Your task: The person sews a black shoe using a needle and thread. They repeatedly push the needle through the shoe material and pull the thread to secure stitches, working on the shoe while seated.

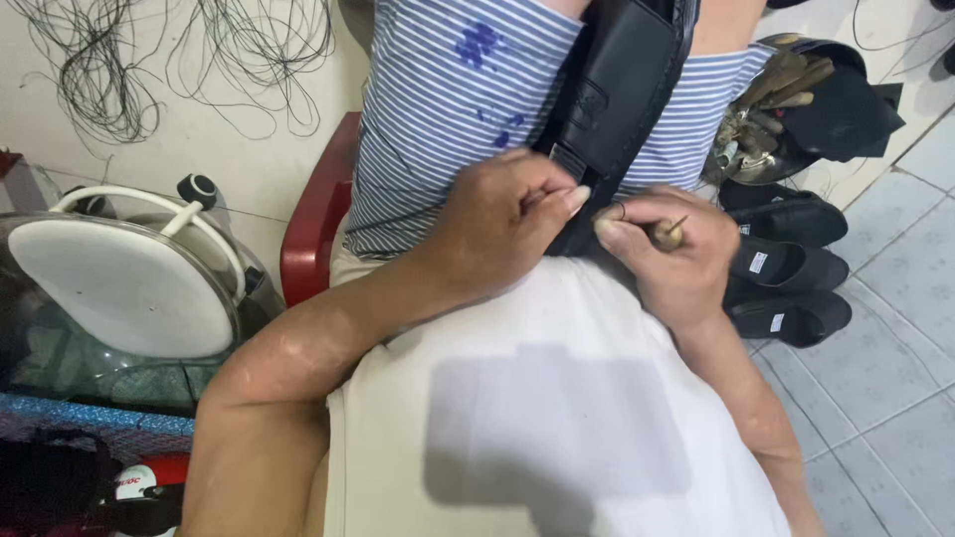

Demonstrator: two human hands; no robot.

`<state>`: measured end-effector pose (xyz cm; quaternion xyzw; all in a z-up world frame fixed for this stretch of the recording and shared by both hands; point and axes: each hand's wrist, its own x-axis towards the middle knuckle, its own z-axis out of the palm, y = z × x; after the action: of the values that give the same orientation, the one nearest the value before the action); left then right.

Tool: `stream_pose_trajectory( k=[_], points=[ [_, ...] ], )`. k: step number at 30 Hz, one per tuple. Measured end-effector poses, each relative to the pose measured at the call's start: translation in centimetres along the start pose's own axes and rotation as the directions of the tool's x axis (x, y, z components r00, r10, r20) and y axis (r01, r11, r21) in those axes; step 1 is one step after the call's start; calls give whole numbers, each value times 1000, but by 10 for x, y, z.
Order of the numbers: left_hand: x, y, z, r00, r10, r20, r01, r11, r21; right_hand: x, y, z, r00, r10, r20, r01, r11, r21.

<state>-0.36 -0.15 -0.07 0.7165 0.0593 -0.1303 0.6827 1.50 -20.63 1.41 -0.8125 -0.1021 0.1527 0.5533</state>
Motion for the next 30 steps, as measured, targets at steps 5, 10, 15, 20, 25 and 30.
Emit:
stream_pose_trajectory(
  k=[5, 10, 15, 20, 25, 30],
  points=[
    [10, -10, 8, 999, 25, -44, -27, 998, -53, -4, -6, -7, 959, 222, 178, -278, 863, 421],
    [7, -6, 4, 996, 85, -36, -85, 996, 0, -11, -10, -14, 999, 33, 2, -33, 999, -1],
    [5, -3, 3, 998, 61, -4, -61, 998, -6, -3, -16, -1, 991, -121, -61, 109, 978, -177],
    [7, 3, -1, 999, 7, 50, -5, 999, -45, 3, 8, 6, 982, 172, -83, -139, 941, 309],
    [10, 4, -2, 997, -25, 72, 30, 997, -65, 1, 16, 11, 947, 317, -50, -221, 758, 614],
    [13, 2, -2, 995, -32, 98, 40, 996, -82, -6, 11, 5, 941, 298, 159, -298, 511, 806]
  ],
)
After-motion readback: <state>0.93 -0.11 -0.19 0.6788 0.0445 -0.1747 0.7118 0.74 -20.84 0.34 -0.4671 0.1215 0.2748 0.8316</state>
